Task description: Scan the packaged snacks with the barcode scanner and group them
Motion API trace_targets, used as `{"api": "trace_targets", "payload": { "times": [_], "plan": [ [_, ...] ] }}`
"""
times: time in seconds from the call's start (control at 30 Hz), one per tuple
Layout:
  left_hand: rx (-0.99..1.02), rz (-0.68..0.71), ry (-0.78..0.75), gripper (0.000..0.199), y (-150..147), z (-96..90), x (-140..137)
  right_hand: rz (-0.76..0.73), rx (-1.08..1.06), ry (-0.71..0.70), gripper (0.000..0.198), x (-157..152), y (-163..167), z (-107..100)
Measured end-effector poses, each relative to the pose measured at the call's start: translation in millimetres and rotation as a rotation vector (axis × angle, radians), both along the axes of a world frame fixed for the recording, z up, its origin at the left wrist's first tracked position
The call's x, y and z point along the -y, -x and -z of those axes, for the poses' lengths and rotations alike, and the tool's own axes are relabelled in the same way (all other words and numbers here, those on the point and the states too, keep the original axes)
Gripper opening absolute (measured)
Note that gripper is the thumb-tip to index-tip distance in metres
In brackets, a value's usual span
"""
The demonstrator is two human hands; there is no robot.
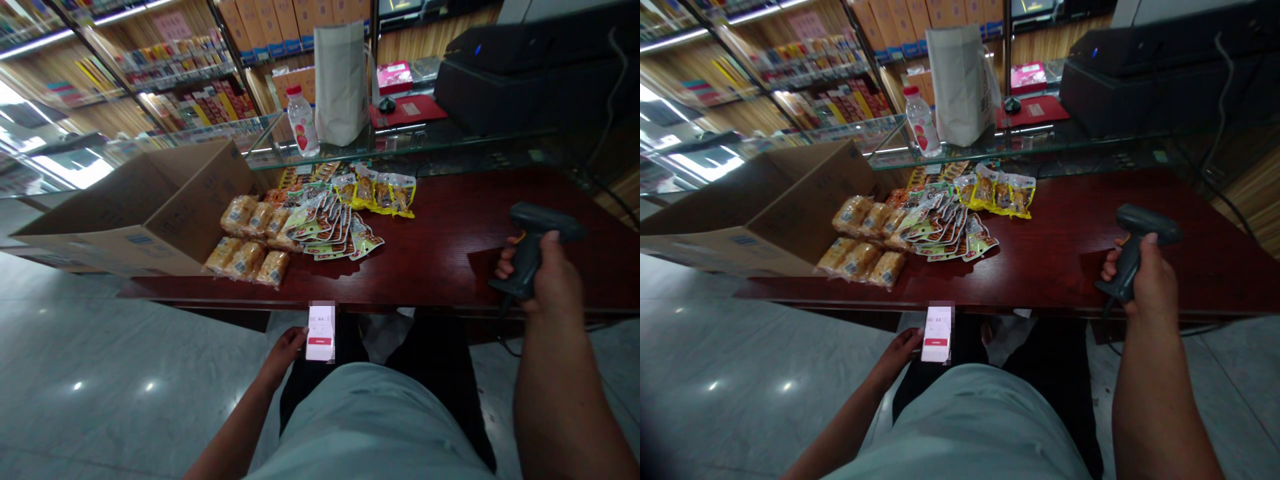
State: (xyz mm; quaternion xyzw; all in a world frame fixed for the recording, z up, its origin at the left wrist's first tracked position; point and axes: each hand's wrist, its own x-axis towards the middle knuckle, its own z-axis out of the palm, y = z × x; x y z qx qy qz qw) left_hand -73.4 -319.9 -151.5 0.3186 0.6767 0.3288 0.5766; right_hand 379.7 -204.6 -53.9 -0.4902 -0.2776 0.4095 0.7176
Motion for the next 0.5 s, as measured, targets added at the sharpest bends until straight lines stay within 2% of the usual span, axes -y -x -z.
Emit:
{"api": "trace_targets", "payload": {
  "times": [0.1, 0.23, 0.37, 0.5],
  "plan": [
    [-0.121, -0.073, -0.084, 0.060, 0.0, 3.6, 5.1, 0.018, -0.005, 0.015, 0.052, -0.3, 0.1, 0.0],
    [-0.402, -0.129, -0.285, 0.057, 2.7, 14.9, 17.1, 0.017, -0.021, 0.019, 0.048, -0.5, 0.4, -0.9],
    [-0.679, -0.006, -0.537, 0.041, 4.4, 23.0, 32.5, 0.018, -0.025, 0.014, 0.048, 0.1, 1.2, -1.6],
    [-0.839, 0.147, -0.712, 0.037, 5.4, 27.1, 44.8, 0.014, -0.024, 0.008, 0.049, 0.4, 1.2, -1.5]
  ]
}}
